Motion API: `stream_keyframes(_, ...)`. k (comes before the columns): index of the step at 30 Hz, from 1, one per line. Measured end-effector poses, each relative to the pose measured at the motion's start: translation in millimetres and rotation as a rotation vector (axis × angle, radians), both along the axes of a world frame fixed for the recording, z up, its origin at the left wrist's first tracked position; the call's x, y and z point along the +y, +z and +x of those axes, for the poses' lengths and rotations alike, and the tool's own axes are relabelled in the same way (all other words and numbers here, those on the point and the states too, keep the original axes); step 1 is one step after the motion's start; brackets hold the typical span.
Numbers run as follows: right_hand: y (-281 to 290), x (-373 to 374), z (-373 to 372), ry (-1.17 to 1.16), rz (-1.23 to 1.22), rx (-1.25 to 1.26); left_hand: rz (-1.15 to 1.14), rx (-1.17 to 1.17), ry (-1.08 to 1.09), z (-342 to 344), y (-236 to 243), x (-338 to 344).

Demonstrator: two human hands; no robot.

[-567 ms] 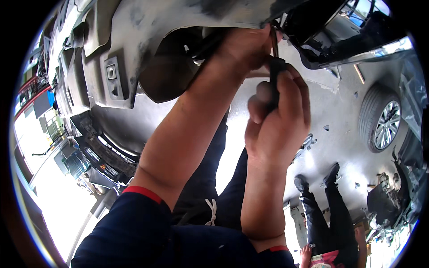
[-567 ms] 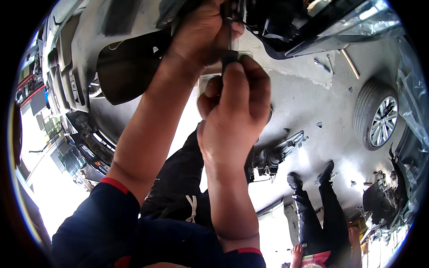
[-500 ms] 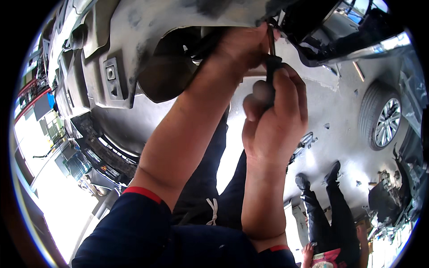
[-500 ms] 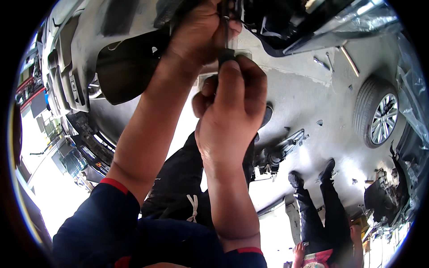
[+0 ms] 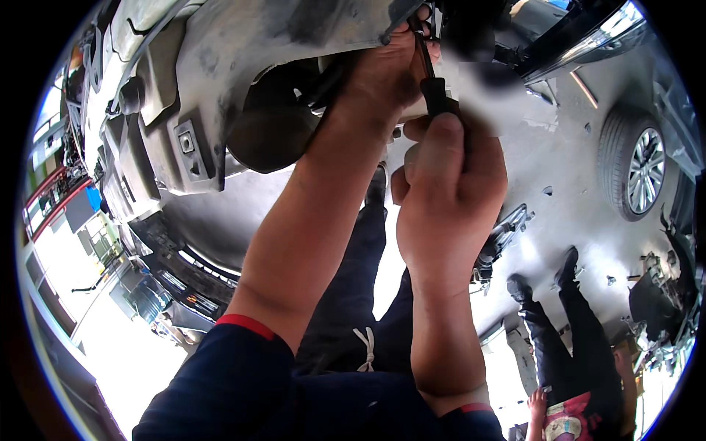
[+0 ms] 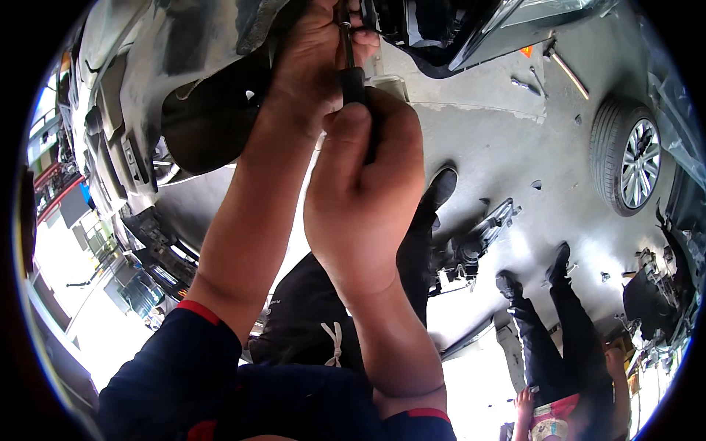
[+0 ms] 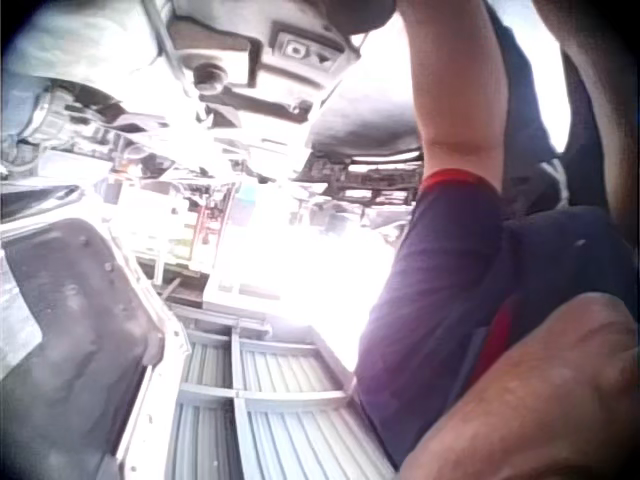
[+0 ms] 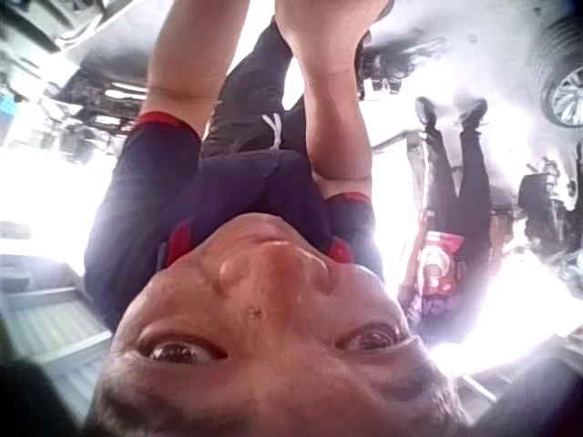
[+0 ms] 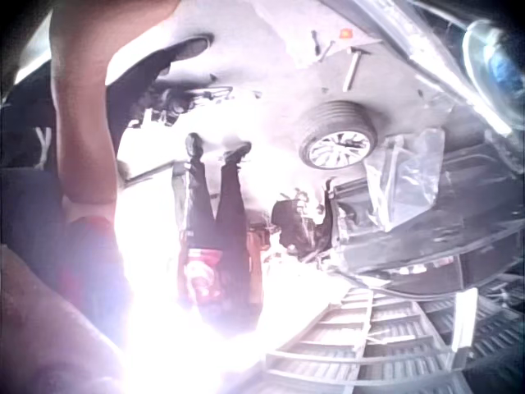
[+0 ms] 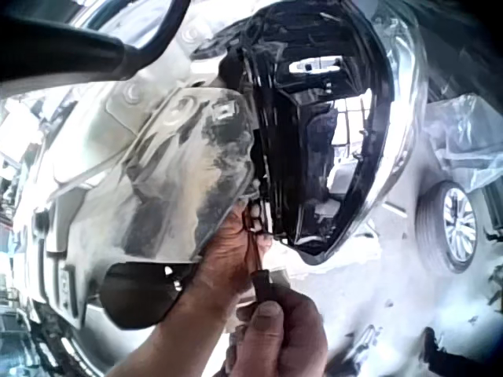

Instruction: The person installs a car headlight assembly by fitting it onto the vehicle frame, then securing and tightening it using a screwdriver and a ratchet wrench.

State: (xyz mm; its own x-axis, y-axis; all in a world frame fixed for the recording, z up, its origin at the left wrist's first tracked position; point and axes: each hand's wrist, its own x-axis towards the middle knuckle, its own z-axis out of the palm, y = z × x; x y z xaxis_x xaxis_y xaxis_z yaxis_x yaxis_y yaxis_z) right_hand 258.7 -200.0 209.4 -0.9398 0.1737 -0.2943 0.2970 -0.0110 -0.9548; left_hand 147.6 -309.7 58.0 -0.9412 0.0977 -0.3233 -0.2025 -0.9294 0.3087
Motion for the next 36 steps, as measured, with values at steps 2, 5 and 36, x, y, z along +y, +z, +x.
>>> stream_keyframes(2, 9.2, -2.1, 2.0, -0.102, -0.627, -0.346, -0.003, 0.042, 0.003, -2.0, 1.5, -2.7)
stream_keyframes(5, 19.5, -5.7, -7.9, -0.325, -0.969, -0.48, 0.027, 0.077, -0.034, -4.2, 6.2, -5.4)
stream_keyframes(36, -7.0, 25.8, 21.1, -0.136, -1.158, -0.404, -0.268, -0.247, -0.003, -7.0, 58.3, 17.4)
